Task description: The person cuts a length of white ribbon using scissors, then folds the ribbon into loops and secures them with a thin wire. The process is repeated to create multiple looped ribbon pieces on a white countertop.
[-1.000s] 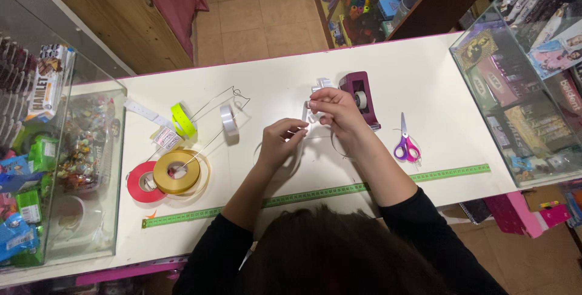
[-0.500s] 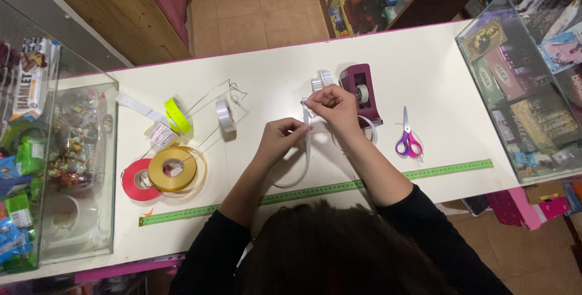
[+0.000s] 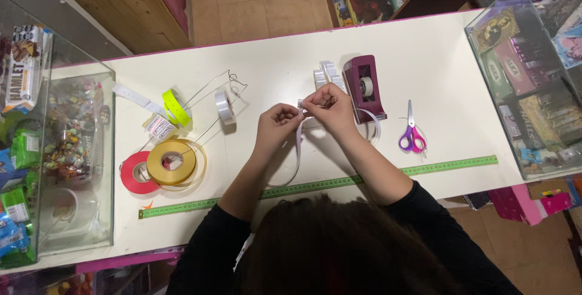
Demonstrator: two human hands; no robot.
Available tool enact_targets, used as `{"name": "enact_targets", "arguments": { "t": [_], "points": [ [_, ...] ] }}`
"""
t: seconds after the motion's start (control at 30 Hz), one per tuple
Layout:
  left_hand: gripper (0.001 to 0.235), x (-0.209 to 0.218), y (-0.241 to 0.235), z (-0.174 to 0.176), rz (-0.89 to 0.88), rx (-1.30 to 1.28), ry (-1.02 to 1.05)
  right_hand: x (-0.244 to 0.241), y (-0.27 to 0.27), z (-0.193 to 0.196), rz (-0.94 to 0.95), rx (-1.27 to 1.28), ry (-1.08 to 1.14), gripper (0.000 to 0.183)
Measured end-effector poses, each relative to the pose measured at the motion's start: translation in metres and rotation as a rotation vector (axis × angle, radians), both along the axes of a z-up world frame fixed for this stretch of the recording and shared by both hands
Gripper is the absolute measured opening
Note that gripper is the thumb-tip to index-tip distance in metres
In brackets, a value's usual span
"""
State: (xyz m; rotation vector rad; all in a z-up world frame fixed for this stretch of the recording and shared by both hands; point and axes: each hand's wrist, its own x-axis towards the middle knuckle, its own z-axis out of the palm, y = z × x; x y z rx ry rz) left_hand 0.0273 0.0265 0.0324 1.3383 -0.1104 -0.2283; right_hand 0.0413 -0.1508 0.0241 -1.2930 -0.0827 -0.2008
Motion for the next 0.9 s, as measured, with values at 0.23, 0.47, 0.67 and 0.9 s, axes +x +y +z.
{"name": "enact_targets", "arguments": {
  "t": [0.23, 0.47, 0.67, 0.9],
  "points": [
    [0.032, 0.005, 0.000, -0.016, 0.048, -0.068, -0.011, -0.008, 0.007, 0.007, -0.031, -0.032, -0.055, 0.030],
    [0.026, 0.002, 0.002, -0.008, 0.030, -0.153, 0.091, -0.012, 0.006, 0.008, -0.088, -0.312, -0.262, 0.030],
    [0.023, 0.006, 0.005, -0.010, 0.037, -0.159, 0.185, -0.019, 0.014, 0.041, -0.183, -0.537, -0.540, 0.038],
    [0.019, 0.005, 0.006, -0.007, 0.026, -0.212, 0.273, -0.016, 0.013, 0.044, -0.229, -0.682, -0.865, 0.043]
  ]
}}
